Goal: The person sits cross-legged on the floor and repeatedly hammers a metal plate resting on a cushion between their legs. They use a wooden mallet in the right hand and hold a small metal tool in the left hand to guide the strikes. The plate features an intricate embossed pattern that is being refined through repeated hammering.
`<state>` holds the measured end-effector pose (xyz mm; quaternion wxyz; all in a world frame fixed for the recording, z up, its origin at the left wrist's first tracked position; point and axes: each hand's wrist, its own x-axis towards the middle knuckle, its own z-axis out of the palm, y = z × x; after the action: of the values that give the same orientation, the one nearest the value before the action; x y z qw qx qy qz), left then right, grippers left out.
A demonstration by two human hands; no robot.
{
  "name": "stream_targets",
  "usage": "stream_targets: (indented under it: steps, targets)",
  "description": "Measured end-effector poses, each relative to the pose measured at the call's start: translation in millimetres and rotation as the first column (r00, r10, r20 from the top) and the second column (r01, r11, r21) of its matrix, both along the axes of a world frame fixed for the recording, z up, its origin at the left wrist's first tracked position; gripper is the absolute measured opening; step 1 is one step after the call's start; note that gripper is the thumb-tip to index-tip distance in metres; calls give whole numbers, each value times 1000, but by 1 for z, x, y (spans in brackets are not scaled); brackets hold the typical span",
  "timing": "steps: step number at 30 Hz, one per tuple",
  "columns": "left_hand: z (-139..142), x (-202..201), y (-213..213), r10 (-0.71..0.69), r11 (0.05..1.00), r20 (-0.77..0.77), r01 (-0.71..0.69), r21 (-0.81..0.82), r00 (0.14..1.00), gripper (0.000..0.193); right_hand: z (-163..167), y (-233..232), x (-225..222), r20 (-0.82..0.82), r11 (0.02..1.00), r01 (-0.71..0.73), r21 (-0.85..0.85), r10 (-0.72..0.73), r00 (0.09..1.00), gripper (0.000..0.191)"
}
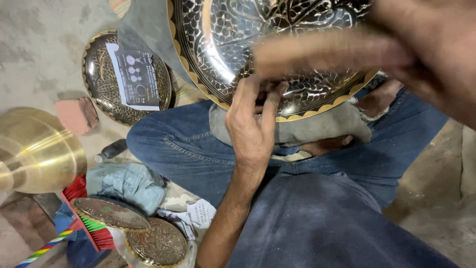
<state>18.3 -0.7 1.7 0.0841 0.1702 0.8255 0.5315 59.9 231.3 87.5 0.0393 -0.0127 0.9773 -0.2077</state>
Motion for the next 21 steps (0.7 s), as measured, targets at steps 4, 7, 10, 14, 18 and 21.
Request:
stream_targets:
  steps: [4, 7, 10, 14, 18, 21]
  targets:
    - [0, 0, 0, -13, 998, 86, 8, 62, 996, 34, 15, -8, -8, 345, 943, -5, 333, -117, 931, 44]
    - [1, 0, -1, -6, 1000, -26, 6, 20, 1000, 34, 15, -9, -9, 110, 947, -75, 312, 43, 993, 47]
    - [1, 1, -1, -4, 1000, -1, 4, 30, 1000, 33, 4, -4, -3, 95, 940, -43, 337, 12, 995, 47]
    - [2, 0, -3, -19, 1000, -93, 18, -12, 995, 23, -9, 8, 8, 91, 915, -111, 387, 82, 992, 56]
    - [4, 2, -3, -15, 999, -47, 17, 51, 999, 30, -13, 10, 10, -35, 996, -9, 84, 12, 999, 55]
    - [4, 3, -2, -15, 999, -51, 17, 41, 999, 31, -22, 0, 5, -6, 976, 103, -192, -106, 994, 56]
